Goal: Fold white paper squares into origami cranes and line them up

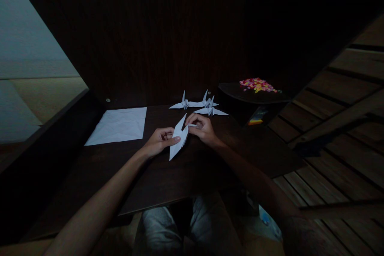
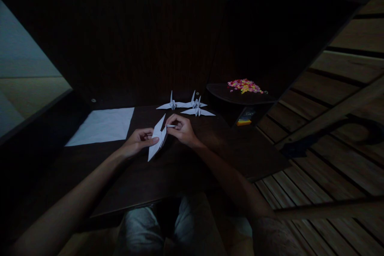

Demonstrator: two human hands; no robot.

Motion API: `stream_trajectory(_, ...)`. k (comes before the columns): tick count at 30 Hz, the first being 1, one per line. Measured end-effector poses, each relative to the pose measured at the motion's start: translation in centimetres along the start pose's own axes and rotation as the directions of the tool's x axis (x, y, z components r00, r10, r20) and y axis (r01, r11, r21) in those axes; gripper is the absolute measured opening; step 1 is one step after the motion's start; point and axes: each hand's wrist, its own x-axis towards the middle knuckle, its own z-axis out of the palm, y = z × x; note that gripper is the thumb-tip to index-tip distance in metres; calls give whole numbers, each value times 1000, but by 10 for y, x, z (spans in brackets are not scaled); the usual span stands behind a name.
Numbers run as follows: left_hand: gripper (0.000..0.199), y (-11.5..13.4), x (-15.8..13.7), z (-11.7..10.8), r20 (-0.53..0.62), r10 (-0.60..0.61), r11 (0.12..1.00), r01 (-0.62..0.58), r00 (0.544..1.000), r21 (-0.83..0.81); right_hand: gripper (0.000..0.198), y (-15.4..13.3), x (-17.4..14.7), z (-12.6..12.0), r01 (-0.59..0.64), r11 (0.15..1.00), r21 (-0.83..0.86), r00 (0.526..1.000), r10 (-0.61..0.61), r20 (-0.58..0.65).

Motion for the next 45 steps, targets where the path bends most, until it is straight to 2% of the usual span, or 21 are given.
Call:
stream_trajectory(6, 38, 1, 2, 2, -94, 69, 997, -65, 993, 44, 16, -6, -2, 2, -83, 991, -106, 996, 78, -50)
stream_trajectory(12, 36, 2, 2, 3, -185, 89, 991, -68, 979, 115, 25, -2, 0, 5, -90, 969, -229, 980, 46, -191)
stream_trajectory(17, 38, 1, 2, 2, -208, 105, 984, -72, 972, 160, 28, 3, 1, 6, -212, 965, -151, 968, 187, -166)
stream_trajectory(29, 36, 1, 3, 0, -265, 161, 971, -105, 951, 215, 23, 8, -2, 6, -97, 977, -192, 978, 58, -199)
stream_trajectory(31, 37, 1, 2, 0, -261, 176, 962, -109, 949, 251, 24, 8, -2, 5, -111, 978, -176, 977, 75, -198)
stream_trajectory(37, 33, 3, 0, 1, -215, 201, 920, -109, 956, 378, 25, 0, 1, 4, -243, 967, -78, 960, 228, -166)
stream_trajectory(45, 27, 2, -1, 3, -213, 254, 885, -138, 943, 445, 23, 1, 2, 6, -244, 964, -109, 962, 226, -156)
